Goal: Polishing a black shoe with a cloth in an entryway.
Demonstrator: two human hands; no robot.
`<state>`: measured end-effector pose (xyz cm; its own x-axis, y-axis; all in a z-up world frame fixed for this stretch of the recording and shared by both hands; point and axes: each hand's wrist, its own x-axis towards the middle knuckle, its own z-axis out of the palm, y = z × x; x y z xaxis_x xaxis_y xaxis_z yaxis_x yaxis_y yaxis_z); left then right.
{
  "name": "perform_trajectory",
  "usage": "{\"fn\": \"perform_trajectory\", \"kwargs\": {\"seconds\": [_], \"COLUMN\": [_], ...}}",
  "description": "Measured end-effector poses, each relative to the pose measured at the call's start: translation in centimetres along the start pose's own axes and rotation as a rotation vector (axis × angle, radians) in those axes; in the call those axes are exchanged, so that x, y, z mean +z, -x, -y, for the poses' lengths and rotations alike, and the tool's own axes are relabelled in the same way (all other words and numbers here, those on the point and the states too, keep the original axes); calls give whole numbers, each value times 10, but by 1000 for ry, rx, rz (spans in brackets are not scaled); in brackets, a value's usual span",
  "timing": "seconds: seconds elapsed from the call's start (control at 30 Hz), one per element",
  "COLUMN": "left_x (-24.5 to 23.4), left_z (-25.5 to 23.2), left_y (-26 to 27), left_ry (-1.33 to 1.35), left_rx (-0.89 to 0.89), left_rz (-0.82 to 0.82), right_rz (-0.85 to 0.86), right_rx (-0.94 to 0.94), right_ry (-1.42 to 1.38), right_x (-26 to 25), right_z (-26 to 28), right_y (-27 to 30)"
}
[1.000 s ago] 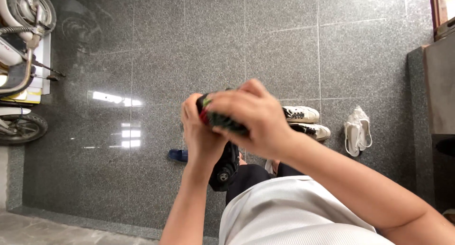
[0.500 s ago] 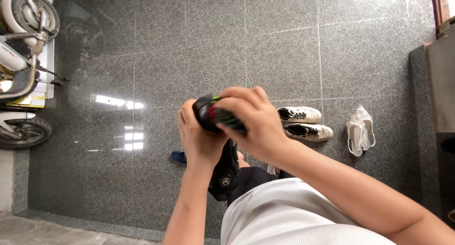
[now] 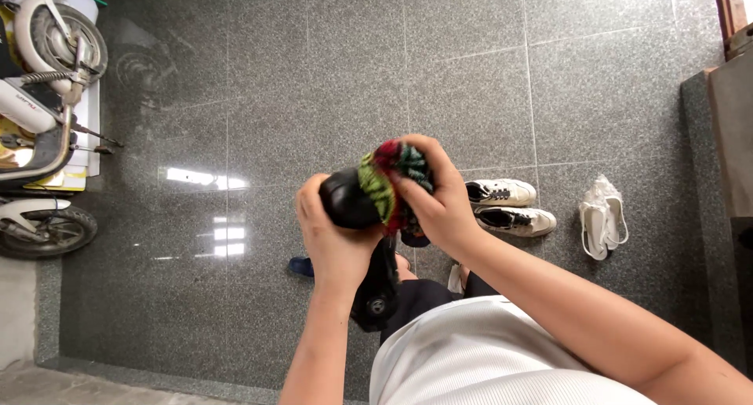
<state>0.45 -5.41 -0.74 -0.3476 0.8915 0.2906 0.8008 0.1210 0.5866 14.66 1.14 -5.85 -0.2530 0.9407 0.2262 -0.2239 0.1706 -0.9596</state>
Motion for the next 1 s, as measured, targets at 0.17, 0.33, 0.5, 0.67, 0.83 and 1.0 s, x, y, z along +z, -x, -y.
{"fn": "perform_trajectory", "kwargs": {"seconds": [0.17,0.33,0.5,0.67,0.83,1.0], "left_x": [3,5,5,-41,-47,-33], "left_z": [5,1,0,-23,-13,5], "left_y": [2,-5,-6,-37,-65,-54], "left_ry": [215,255,118,81,467,678], "left_rx": [-159,-148,51,14,-78,187], "left_rz": [-51,-137,-164,398,821,690], "right_rz": [-43,-4,236,182,532,570], "right_rx": [198,558,275,593,538,400], "right_ry": [-123,-252,-157,-419,-553,-415], "right_x": [-4,-13,-20,-45,-56,-46], "right_z": [-37,-52,-58,-72,-70,-43], "right_y": [-2,4,3,-17,-39,-52]}}
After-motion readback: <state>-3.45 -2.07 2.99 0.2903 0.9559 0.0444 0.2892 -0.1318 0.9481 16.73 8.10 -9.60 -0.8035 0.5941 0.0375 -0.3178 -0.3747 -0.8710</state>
